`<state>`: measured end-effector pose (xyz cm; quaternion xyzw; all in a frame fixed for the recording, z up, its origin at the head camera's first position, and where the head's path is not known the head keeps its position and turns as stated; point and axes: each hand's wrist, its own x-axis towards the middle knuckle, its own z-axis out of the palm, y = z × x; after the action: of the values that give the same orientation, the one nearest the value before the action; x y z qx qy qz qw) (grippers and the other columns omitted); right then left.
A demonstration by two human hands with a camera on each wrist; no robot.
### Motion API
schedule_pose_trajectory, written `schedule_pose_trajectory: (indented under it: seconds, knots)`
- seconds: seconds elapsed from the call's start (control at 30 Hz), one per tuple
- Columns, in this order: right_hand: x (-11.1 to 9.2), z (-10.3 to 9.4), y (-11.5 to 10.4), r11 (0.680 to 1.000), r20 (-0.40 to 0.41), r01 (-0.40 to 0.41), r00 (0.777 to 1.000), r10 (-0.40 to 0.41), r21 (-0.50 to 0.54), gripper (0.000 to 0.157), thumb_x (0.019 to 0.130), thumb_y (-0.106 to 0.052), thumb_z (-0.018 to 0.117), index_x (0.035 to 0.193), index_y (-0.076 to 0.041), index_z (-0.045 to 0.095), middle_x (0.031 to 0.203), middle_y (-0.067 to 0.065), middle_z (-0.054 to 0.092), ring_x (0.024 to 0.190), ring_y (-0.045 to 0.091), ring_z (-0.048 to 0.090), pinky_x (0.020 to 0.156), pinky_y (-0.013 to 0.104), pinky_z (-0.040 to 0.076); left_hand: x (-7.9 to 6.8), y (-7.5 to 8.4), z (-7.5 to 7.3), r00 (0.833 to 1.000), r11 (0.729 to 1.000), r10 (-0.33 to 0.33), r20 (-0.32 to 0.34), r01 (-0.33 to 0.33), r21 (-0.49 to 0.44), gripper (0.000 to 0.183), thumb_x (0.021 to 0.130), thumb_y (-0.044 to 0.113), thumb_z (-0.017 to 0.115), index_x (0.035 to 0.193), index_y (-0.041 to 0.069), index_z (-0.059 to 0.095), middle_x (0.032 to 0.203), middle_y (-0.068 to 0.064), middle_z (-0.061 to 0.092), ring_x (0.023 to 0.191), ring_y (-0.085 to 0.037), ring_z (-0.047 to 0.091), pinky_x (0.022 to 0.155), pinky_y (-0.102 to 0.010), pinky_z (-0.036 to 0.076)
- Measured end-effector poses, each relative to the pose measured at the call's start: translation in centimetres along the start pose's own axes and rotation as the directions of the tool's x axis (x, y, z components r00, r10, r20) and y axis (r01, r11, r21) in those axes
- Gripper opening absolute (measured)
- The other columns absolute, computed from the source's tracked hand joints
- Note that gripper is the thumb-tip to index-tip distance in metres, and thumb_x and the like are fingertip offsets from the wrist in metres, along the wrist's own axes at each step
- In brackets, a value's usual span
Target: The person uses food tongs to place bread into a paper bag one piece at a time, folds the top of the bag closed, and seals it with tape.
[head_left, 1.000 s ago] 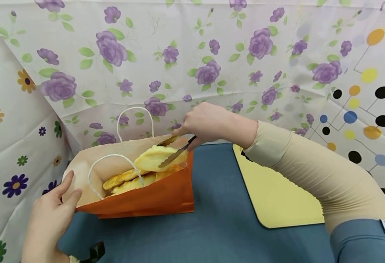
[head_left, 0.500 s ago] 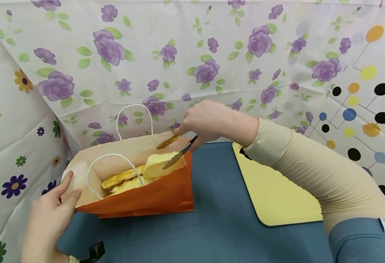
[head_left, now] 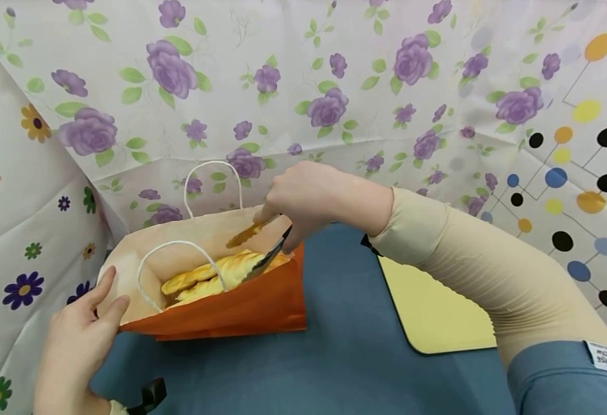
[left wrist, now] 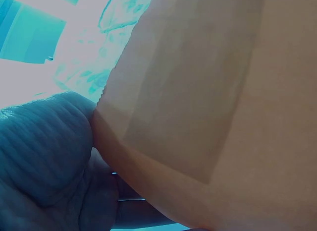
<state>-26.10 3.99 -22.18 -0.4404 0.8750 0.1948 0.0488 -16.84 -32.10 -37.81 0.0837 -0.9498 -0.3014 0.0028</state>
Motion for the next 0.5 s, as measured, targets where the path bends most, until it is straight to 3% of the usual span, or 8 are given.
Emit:
schedule_pose_trajectory:
  seconds: [0.17, 0.33, 0.5]
  knots:
    - [0.4, -0.1, -0.2, 0.996, 0.032, -0.076, 0.997, 0.074, 0.054, 0.074, 0.088, -0.067, 0.079, 0.153, -0.037, 0.06, 0.13, -0.006, 0.074, 0.099, 0.02, 0.069, 0.079, 0.041, 0.057, -0.2, -0.1, 0.3, 1.0, 1.0, 0.021, -0.022, -0.021, -0.006, 0.066, 0.113, 0.04, 0.048, 0.168, 0.014, 0.023, 0.073, -0.009, 0.051, 0.071, -0.026, 0.049, 0.057, -0.035, 0.04]
    - [0.6, -0.1, -0.7, 0.987, 0.086, -0.102, 0.992, 0.092, 0.123, 0.075, 0.089, -0.068, 0.077, 0.154, -0.034, 0.06, 0.129, -0.004, 0.074, 0.102, 0.019, 0.07, 0.084, 0.041, 0.058, -0.5, -0.4, 0.4, 0.997, 0.998, 0.06, -0.054, -0.061, -0.013, 0.065, 0.113, 0.039, 0.049, 0.168, 0.013, 0.028, 0.067, -0.008, 0.049, 0.064, -0.025, 0.047, 0.055, -0.037, 0.038]
    - [0.6, -0.5, -1.1, 0.978, 0.128, -0.173, 0.979, 0.158, 0.117, 0.074, 0.089, -0.066, 0.078, 0.154, -0.034, 0.06, 0.132, -0.004, 0.072, 0.108, 0.019, 0.069, 0.086, 0.042, 0.058, -0.4, -0.5, 0.4, 0.995, 0.998, 0.068, -0.068, -0.069, -0.011, 0.065, 0.112, 0.039, 0.05, 0.168, 0.014, 0.028, 0.068, -0.008, 0.047, 0.065, -0.026, 0.046, 0.055, -0.037, 0.037]
